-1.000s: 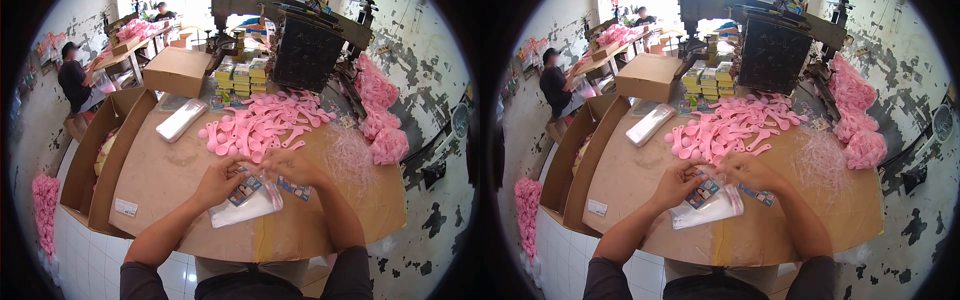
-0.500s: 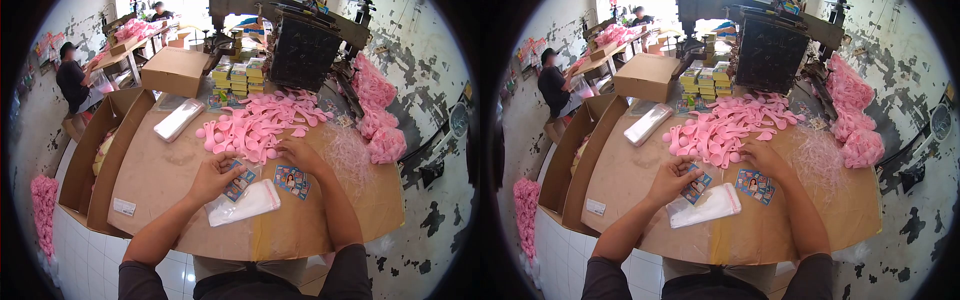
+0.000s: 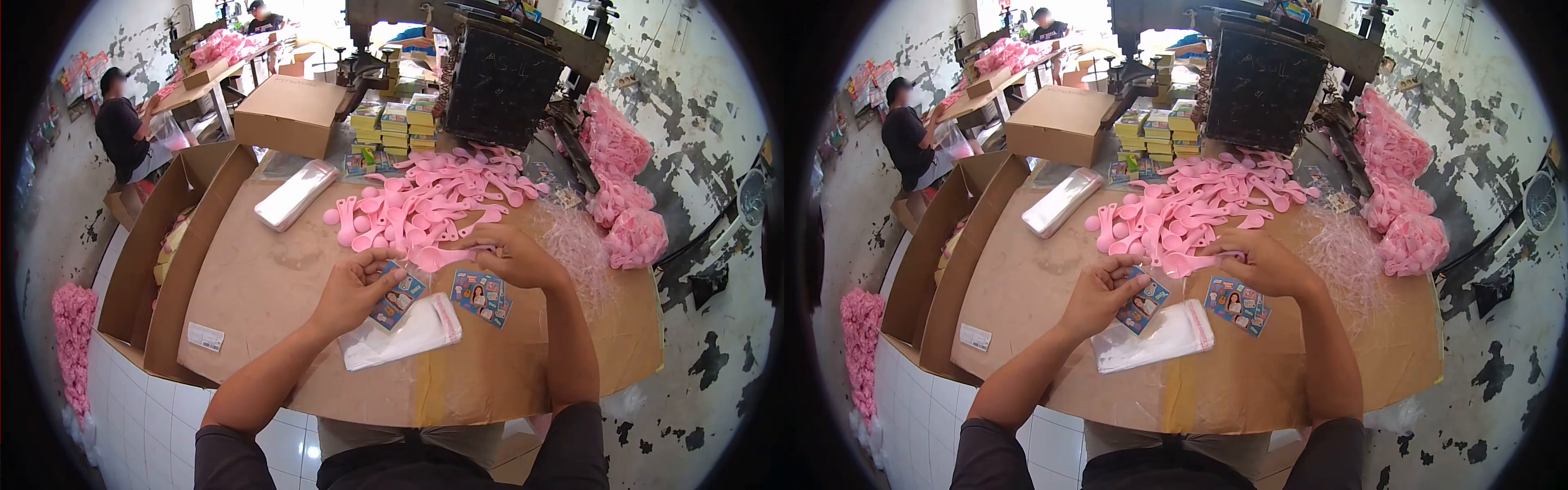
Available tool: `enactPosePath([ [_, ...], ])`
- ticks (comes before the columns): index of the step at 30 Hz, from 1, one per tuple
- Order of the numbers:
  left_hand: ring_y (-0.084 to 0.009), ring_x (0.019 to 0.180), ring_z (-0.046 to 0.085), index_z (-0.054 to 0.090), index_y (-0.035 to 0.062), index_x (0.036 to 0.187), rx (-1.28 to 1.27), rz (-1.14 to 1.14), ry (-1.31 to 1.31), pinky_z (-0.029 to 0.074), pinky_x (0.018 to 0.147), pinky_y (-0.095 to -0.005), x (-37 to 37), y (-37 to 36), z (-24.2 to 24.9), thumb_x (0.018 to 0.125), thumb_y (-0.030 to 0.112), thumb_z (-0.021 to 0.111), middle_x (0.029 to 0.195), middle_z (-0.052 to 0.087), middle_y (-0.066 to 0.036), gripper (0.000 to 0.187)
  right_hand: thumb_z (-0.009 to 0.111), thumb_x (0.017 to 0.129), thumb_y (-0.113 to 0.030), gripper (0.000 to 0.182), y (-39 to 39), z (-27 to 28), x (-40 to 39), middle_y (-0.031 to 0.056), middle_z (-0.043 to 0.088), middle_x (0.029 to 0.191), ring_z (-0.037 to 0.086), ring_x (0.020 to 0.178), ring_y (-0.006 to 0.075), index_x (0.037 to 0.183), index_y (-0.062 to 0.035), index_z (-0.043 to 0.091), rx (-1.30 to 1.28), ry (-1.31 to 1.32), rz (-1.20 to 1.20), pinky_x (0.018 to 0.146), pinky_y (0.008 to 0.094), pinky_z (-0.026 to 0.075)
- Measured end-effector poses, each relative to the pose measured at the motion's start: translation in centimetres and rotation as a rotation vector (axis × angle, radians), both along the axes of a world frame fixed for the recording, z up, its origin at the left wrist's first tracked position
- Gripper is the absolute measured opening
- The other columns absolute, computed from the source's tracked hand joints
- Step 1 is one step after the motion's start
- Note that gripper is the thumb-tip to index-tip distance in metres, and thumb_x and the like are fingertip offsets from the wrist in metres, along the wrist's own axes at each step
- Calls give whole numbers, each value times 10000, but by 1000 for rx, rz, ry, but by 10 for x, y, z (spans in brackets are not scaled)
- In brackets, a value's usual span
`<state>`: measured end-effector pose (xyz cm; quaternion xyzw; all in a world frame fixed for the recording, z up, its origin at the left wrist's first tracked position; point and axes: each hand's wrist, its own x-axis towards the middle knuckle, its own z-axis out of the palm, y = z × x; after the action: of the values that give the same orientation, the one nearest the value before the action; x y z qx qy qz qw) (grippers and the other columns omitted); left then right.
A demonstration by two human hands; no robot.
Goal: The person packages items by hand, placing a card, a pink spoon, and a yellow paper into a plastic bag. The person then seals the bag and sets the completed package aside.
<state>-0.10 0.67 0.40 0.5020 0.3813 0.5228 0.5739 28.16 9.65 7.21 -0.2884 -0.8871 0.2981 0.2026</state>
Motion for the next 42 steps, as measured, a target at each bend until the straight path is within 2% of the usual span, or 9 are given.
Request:
enactPosePath([
  [11,-62,897,687,639,-46,1268,-25,-32,88,569,763,-216,0,-3,4,996,72,675,1045,740,-72,300,572,908,-13,252,-25,19,-16,102,619,948,620,926,249,1112,-20,720,147,70,-14,833,352,497],
  [14,-43,823,669,659,-31,1238,0,-52,108,522,642,-198,2,-5,0,1006,112,674,954,744,-35,273,576,914,-14,228,-30,18,-21,106,608,948,619,920,250,1098,-17,711,109,33,18,818,353,504],
  [21,-42,843,662,661,-15,1259,1,-132,89,532,683,-210,8,-9,0,1010,115,668,1011,746,-41,281,603,923,-36,228,-38,-6,-48,94,619,945,621,849,219,1135,-31,686,104,152,15,766,349,518],
  [30,-46,875,671,657,-16,1262,79,-84,106,546,717,-202,5,-5,0,1015,104,654,1046,747,-53,274,616,893,31,167,-28,5,-37,71,654,899,629,837,191,1025,-11,710,86,248,-89,748,329,500],
  [33,-70,953,681,646,-28,1262,51,-130,121,560,788,-224,4,-7,3,1020,106,646,1090,739,-65,277,608,939,-60,226,-30,2,-39,99,674,1039,638,979,218,1146,-33,695,36,172,-58,859,358,501],
  [36,-90,1039,672,619,-32,1283,-19,-206,91,556,869,-248,5,-11,9,1023,101,640,1147,720,-69,293,571,984,-167,352,-42,-12,-56,115,640,1264,591,1186,243,1310,-46,629,-18,320,17,1020,390,454],
  [38,-94,1079,660,598,-22,1318,19,-269,-37,544,910,-258,5,-7,-7,1027,101,634,1181,708,-65,318,544,1002,-211,420,-53,-15,-67,115,587,1370,536,1285,253,1387,-46,572,-560,525,189,1095,409,401],
  [39,-98,1011,678,593,-16,1327,32,-286,-40,556,853,-251,4,-6,-6,1029,136,636,1157,720,-77,337,531,1010,-233,455,-55,-15,-71,115,561,1423,508,1334,259,1425,-46,543,-833,621,278,1133,419,374],
  [42,-104,882,713,580,-4,1347,10,-348,-68,576,752,-236,1,-9,0,1038,218,633,1112,744,-97,384,552,1012,-223,471,-38,-15,-63,103,553,1439,508,1340,260,1440,-26,525,-940,740,420,1137,412,379],
])
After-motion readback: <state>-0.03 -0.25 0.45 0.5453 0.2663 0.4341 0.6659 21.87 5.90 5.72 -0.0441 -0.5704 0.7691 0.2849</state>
